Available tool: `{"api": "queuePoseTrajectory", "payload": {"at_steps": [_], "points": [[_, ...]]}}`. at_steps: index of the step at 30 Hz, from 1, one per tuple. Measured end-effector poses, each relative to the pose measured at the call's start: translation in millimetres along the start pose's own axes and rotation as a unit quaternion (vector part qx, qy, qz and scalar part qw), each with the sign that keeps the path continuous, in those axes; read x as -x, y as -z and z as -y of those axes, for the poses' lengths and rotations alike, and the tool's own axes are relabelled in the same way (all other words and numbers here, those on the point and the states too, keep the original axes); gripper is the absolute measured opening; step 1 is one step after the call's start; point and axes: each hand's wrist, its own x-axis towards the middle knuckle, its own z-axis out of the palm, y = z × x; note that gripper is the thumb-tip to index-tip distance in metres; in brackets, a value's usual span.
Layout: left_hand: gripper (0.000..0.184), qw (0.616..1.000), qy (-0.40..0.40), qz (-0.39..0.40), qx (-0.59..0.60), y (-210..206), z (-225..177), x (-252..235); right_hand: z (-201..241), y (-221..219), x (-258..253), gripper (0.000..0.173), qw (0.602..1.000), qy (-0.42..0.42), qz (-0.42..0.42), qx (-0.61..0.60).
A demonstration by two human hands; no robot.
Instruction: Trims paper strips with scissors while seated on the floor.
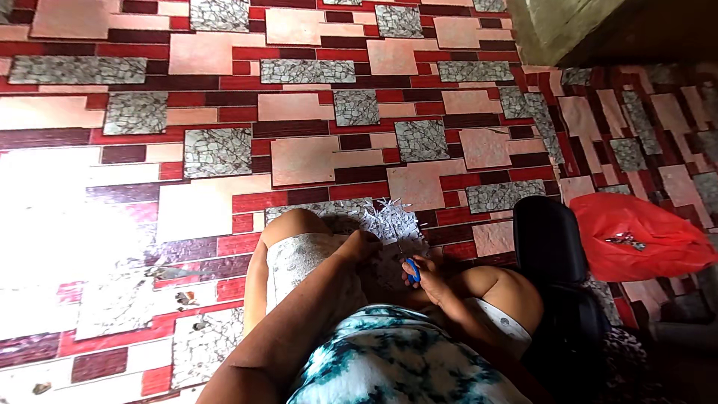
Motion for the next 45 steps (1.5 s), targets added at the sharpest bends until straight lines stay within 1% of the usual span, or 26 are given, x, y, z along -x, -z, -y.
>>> {"api": "queuePoseTrajectory", "payload": {"at_steps": [7,13,18,32,38,43,45], "points": [[0.019,1.000,-0.011,0.011,-0.004,0.2,2.4,-2.2,-0.4,-2.7,-0.8,0.022,1.000,0.012,-0.004,0.013],[0.020,1.000,-0.011,0.012,-0.009,0.8,2.1,-1.9,2.6,-3.6,0.6,0.019,0.999,0.025,-0.028,0.030],[0.020,1.000,-0.016,0.011,-0.009,1.3,1.9,-1.6,0.3,-1.2,0.1,0.022,0.999,-0.010,0.002,0.031],[0.020,1.000,-0.005,0.017,0.001,0.6,1.1,-2.3,-0.9,-2.3,-1.2,0.022,1.000,0.006,0.003,0.022],[0.020,1.000,-0.003,0.018,0.004,0.3,0.8,-2.1,-1.9,-1.5,-2.1,0.026,1.000,-0.003,0.006,0.031],[0.020,1.000,-0.007,0.019,-0.013,0.8,0.8,-1.4,1.1,-4.4,-0.7,0.020,0.999,0.018,-0.006,0.041],[0.021,0.999,-0.008,0.020,-0.031,1.8,0.3,-1.6,2.7,-4.9,0.4,0.021,0.998,0.024,-0.017,0.049]]}}
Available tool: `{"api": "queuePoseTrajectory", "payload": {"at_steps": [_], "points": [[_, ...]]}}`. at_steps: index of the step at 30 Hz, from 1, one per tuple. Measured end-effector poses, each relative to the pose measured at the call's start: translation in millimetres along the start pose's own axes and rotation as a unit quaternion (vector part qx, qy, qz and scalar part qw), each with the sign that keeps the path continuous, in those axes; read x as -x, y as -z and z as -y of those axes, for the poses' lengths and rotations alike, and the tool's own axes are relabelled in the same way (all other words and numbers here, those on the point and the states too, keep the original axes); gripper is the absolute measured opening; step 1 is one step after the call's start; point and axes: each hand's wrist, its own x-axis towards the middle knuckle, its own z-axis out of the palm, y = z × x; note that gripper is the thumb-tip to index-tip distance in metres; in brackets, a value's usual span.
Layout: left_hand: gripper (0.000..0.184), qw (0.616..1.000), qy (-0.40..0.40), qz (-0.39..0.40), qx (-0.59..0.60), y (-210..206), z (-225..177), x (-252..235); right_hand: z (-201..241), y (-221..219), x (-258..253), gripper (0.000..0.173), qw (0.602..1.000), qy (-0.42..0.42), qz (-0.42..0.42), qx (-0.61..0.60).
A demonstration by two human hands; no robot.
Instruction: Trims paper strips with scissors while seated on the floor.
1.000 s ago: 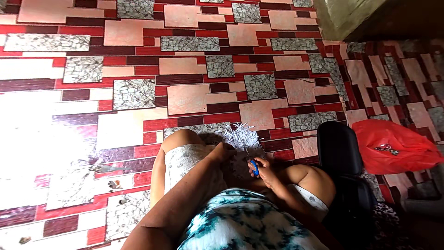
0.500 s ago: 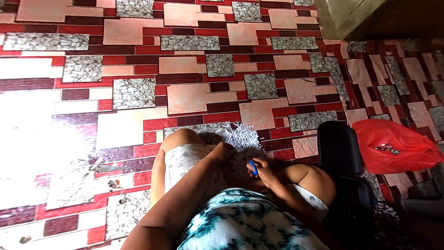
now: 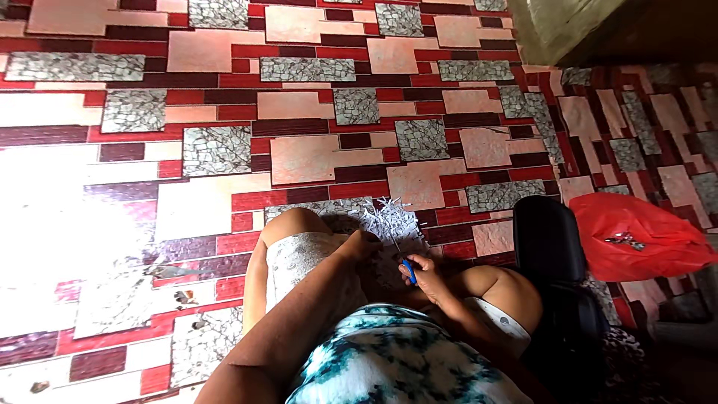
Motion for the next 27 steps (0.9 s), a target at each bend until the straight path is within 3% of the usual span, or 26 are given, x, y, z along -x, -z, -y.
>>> {"api": "queuePoseTrajectory", "payload": {"at_steps": [7,27], "points": [[0.021,1.000,0.010,-0.008,0.013,-1.0,-1.4,0.5,-1.5,2.4,-0.8,0.024,0.998,-0.044,0.028,-0.023],[0.019,1.000,0.006,-0.006,0.017,-1.1,-0.8,0.5,-1.2,2.0,-0.9,0.019,1.000,-0.015,0.018,-0.019]]}}
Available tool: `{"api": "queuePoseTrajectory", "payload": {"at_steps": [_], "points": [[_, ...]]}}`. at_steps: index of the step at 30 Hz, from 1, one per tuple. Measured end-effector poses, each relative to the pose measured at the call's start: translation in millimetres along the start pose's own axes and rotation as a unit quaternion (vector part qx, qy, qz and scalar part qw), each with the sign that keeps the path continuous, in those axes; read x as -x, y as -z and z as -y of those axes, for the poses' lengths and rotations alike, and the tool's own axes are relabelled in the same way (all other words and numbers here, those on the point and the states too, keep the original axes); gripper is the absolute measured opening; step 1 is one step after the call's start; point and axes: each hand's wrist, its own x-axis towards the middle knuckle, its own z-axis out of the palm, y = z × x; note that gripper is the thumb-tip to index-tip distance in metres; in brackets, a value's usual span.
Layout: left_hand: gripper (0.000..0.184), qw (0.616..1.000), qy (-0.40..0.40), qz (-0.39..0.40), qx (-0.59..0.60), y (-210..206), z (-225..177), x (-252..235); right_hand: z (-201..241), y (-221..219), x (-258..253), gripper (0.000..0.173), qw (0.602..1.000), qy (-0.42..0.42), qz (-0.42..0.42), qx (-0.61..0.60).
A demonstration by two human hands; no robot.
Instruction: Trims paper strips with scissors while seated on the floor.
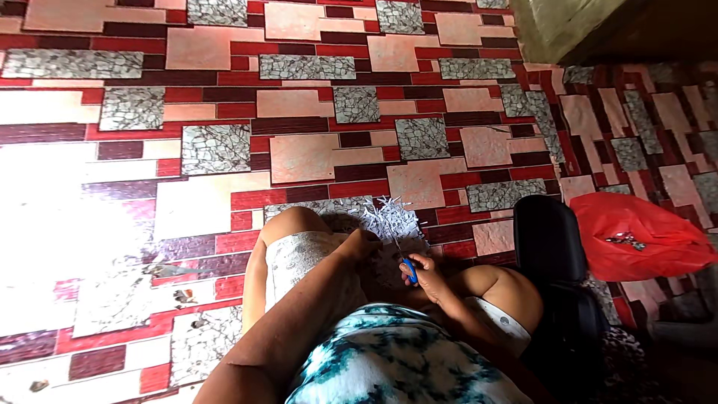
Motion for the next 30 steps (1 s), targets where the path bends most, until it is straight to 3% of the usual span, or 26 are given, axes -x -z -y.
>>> {"api": "queuePoseTrajectory", "payload": {"at_steps": [30], "points": [[0.020,1.000,0.002,0.015,0.004,0.2,-1.7,1.3,-0.4,-3.1,0.0,0.023,1.000,-0.012,0.027,0.010]]}}
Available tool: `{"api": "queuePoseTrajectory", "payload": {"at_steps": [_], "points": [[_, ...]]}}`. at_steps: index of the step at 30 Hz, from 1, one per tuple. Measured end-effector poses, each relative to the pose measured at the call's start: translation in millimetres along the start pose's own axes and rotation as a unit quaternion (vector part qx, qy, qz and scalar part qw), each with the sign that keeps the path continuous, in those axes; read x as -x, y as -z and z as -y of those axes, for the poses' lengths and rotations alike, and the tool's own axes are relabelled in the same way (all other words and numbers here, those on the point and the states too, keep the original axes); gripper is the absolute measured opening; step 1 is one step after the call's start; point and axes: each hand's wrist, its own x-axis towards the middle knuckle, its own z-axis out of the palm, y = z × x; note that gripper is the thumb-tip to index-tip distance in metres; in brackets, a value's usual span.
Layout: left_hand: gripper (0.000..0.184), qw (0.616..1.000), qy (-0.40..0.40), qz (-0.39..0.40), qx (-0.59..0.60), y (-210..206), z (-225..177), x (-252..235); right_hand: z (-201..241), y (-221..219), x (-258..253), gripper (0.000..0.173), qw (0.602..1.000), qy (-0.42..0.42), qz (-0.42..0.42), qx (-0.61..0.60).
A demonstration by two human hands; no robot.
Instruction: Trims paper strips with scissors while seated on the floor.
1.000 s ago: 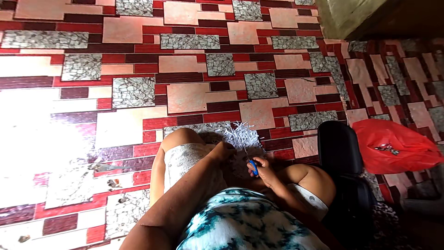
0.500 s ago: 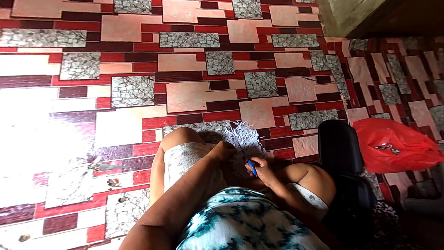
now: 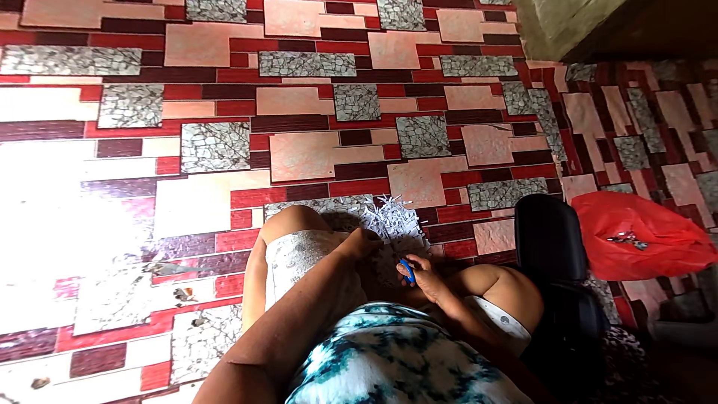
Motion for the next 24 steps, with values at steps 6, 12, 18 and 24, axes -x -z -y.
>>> {"api": "queuePoseTrajectory", "payload": {"at_steps": [6,12,18,24], "points": [[0.020,1.000,-0.002,-0.004,0.000,-0.7,0.4,-0.6,0.3,-0.7,0.1,0.022,0.999,0.027,-0.017,0.013],[0.020,1.000,-0.001,-0.006,0.013,-0.6,0.7,-0.6,-0.9,1.2,-0.4,0.023,1.000,0.002,-0.007,0.006],[0.019,1.000,0.000,-0.004,0.021,-0.6,1.0,-0.5,0.3,0.0,0.3,0.020,1.000,0.000,0.010,-0.005],[0.020,1.000,-0.007,-0.004,0.008,-1.2,0.3,-0.4,-1.3,0.5,-1.1,0.022,1.000,0.013,0.006,-0.005]]}}
